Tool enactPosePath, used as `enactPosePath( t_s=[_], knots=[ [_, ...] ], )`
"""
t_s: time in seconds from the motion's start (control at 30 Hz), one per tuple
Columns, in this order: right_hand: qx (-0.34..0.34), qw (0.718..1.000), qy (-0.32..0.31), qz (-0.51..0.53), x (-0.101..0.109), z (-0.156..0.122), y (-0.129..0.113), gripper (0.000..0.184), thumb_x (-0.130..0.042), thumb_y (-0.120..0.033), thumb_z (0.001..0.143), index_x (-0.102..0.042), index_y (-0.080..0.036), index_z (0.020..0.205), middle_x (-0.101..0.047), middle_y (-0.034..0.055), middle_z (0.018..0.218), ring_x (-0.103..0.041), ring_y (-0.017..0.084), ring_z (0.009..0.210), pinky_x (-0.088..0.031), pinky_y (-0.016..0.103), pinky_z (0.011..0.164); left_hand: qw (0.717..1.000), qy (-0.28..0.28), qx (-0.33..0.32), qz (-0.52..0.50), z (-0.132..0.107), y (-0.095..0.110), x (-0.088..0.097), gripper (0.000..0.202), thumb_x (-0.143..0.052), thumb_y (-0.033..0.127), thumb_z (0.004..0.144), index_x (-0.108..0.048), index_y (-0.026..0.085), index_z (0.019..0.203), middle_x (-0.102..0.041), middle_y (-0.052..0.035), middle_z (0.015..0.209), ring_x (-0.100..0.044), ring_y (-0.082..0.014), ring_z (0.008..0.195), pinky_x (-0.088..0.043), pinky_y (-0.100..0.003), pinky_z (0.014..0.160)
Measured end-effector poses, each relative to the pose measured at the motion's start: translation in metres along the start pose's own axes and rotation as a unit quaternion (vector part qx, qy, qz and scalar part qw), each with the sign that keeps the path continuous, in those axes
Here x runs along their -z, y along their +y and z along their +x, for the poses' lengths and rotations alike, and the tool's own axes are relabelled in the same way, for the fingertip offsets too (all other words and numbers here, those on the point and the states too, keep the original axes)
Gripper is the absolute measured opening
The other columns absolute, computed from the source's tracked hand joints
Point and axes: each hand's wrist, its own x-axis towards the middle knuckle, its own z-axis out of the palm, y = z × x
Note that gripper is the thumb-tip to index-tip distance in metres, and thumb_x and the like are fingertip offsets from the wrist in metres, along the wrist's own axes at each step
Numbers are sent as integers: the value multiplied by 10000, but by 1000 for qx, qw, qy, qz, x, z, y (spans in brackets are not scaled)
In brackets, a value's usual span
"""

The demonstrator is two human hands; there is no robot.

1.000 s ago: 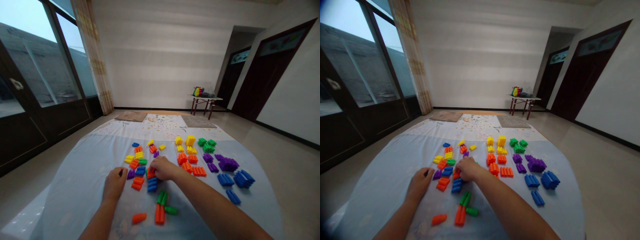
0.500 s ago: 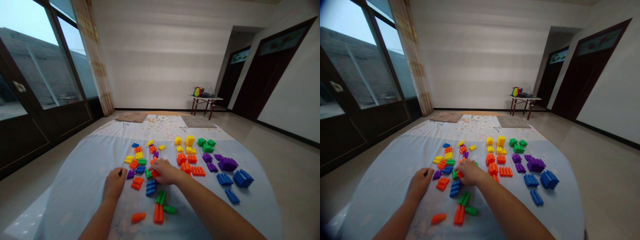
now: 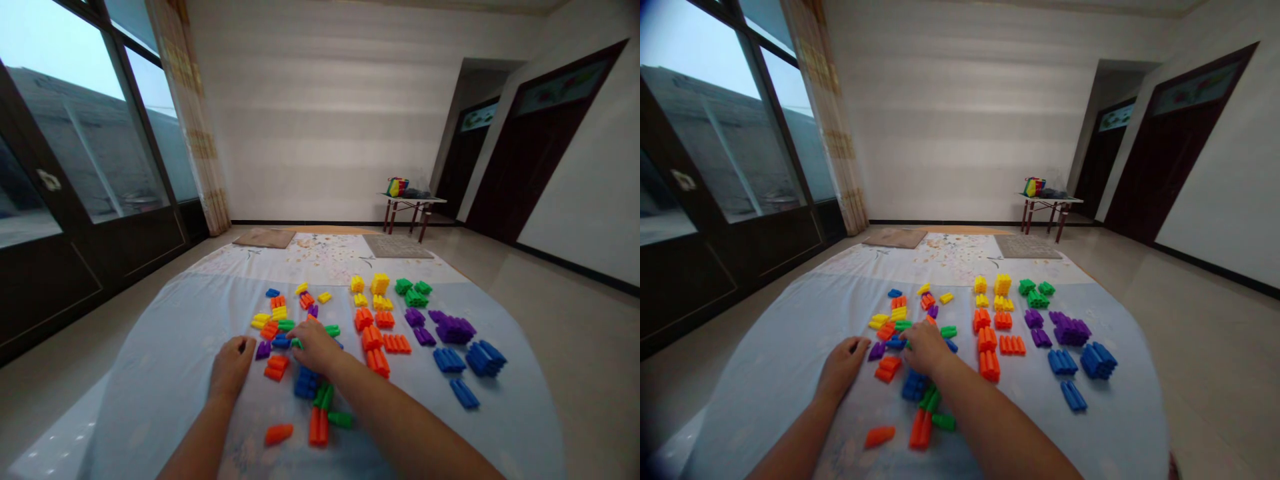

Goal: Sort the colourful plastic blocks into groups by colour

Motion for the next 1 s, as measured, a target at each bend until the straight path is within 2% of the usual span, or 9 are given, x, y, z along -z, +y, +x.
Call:
enactPosePath(
  t_s=[0.07, 0.17, 0.27, 0.33, 0.43, 0.63, 0.73, 0.9, 1.0],
  knots=[
    [-17, 1000, -1, -21, -8, 8, -5, 326, -591, -270, 791, -642, -196, 1104, -656, 97, 1107, -557, 236, 1059, -397, 360, 922, 1000, -6, 0, -1, 0, 0, 0, 367, -383, 450, 790, -638, 188, 767, -669, -67, 811, -579, -197, 784, -394, -280, 693],
    [-26, 998, -14, -47, -14, 17, -10, 270, -598, -277, 793, -656, -217, 1049, -673, 83, 1063, -567, 248, 1037, -411, 380, 892, 1000, -14, 3, 0, 1, -1, 2, 383, -390, 471, 780, -647, 187, 783, -675, -73, 826, -586, -210, 794, -401, -287, 696],
    [-33, 999, 17, -19, -11, 14, -11, 237, -564, -252, 802, -660, -213, 1016, -690, 70, 1014, -591, 230, 991, -423, 350, 860, 1000, -17, 12, 4, 4, -2, 2, 405, -395, 489, 772, -654, 180, 814, -677, -90, 857, -589, -229, 820, -404, -300, 704],
    [-68, 995, 67, 40, -4, 4, -10, 267, -546, -241, 804, -640, -199, 1050, -697, 64, 983, -611, 203, 938, -435, 307, 823, 1000, -20, 15, 7, 5, -3, 2, 409, -395, 497, 772, -653, 184, 824, -675, -90, 868, -587, -233, 832, -402, -304, 712],
    [-139, 973, 122, 137, 7, -18, -4, 293, -511, -216, 814, -608, -179, 1087, -700, 51, 912, -629, 161, 817, -446, 246, 715, 1000, -21, 19, 8, 4, -2, 1, 400, -395, 492, 775, -652, 191, 833, -669, -85, 883, -580, -227, 848, -398, -301, 731],
    [-199, 945, 159, 203, 13, -51, 13, 275, -497, -219, 818, -599, -169, 1068, -671, 37, 797, -608, 156, 714, -418, 242, 616, 1000, -16, 21, 9, 0, 3, 3, 392, -384, 486, 781, -641, 192, 796, -662, -78, 834, -575, -217, 806, -390, -293, 693],
    [-194, 920, 189, 283, 6, -52, 18, 327, -504, -228, 809, -572, -142, 1117, -634, 19, 745, -584, 144, 673, -421, 241, 603, 1000, -10, 21, 10, -1, 5, 4, 384, -388, 481, 776, -641, 191, 784, -664, -79, 823, -577, -218, 791, -391, -292, 676],
    [-142, 851, 213, 458, -6, -47, 25, 378, -494, -282, 814, -566, -108, 1142, -628, 19, 766, -587, 139, 686, -462, 260, 653, 1000, -4, 12, 10, -2, 6, 5, 379, -390, 478, 773, -642, 195, 758, -671, -74, 800, -582, -214, 769, -399, -285, 667],
    [-125, 843, 199, 483, -9, -45, 28, 367, -478, -290, 825, -593, -120, 1129, -657, 32, 808, -606, 145, 720, -473, 273, 688, 1000, -1, 11, 11, -2, 6, 5, 379, -391, 472, 769, -647, 192, 760, -679, -84, 829, -587, -219, 794, -409, -287, 685]
  ],
)
